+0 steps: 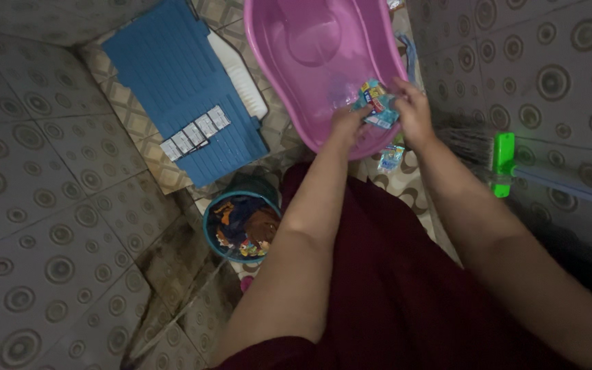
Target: The person washes clothes by hand in a blue bucket filled with water. They transfer various garments from a pink basin into the bucket, submerge them, and agitate them with their hands. Finally, they open a small blue packet and pour its contents into the pink basin.
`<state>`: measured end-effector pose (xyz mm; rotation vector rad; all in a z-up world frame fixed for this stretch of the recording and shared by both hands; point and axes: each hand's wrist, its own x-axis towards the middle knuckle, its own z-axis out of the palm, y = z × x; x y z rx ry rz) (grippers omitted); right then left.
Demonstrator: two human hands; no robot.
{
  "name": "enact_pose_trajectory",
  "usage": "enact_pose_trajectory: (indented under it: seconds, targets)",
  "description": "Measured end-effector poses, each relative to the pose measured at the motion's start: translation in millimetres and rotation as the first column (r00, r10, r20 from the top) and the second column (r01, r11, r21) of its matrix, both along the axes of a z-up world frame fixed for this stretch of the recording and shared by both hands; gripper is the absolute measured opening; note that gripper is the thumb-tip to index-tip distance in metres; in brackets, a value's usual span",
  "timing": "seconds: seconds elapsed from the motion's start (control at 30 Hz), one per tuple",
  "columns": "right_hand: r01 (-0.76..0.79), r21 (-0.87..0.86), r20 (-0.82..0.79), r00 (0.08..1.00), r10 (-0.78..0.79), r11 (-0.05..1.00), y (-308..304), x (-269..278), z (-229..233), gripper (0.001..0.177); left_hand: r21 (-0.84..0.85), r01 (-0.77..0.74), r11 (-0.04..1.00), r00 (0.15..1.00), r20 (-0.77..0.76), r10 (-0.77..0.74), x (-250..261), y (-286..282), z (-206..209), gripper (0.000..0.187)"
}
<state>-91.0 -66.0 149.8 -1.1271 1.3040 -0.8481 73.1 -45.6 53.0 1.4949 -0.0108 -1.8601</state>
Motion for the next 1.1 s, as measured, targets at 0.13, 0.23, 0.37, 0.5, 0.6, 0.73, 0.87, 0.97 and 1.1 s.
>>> enact_pose_trajectory:
  seconds: [0.13, 0.23, 0.37, 0.5, 0.6, 0.73, 0.87, 0.97, 1.1]
  targets:
    - [0.021, 0.523, 0.106, 0.990, -0.089, 0.852, -5, 1, 6, 0.022, -0.038, -0.112, 0.993, 0.989, -0.102, 0.107, -7, 11, 5, 0.036]
    - [-0.013, 0.547, -0.031, 0.999, 0.035, 0.837, -8, -3, 24, 0.027, 0.024, -0.095, 0.995, 0.982, -0.160, 0.097, -2, 19, 16, 0.040]
    - [0.058, 0.467, -0.046, 0.998, -0.041, 0.882, -7, 1, 18, 0.022, 0.006, -0.077, 0.997, 0.973, -0.218, 0.076, -5, 21, -5, 0.036]
    - [-0.098, -0.205, -0.444, 0.896, -0.003, 0.974, 17, 15, 13, 0.023, -0.017, -0.068, 0.998, 0.977, -0.206, 0.063, -26, 16, -35, 0.032]
    - [-0.207, -0.389, -0.571, 0.819, -0.058, 0.898, 30, 28, 26, 0.043, 0.103, -0.096, 0.990, 0.979, -0.172, 0.113, -29, 16, -42, 0.026]
    - [-0.375, -0.376, -0.728, 0.685, -0.019, 0.847, 31, 34, 48, 0.045, 0.066, -0.101, 0.993, 0.986, -0.130, 0.108, -35, 10, -45, 0.022]
    - [-0.519, -0.326, -0.835, 0.550, 0.016, 0.790, 26, 37, 57, 0.021, 0.037, -0.114, 0.993, 0.991, -0.071, 0.116, -32, 10, -45, 0.020]
    - [-0.587, -0.344, -0.875, 0.484, -0.024, 0.733, 22, 38, 61, 0.023, 0.045, -0.203, 0.978, 0.953, -0.219, 0.208, -28, 8, -36, 0.021]
    - [-0.598, -0.115, -0.900, 0.401, 0.171, 0.794, 21, 36, 60, 0.020, -0.004, -0.089, 0.996, 0.957, -0.276, 0.085, -20, 7, -3, 0.023]
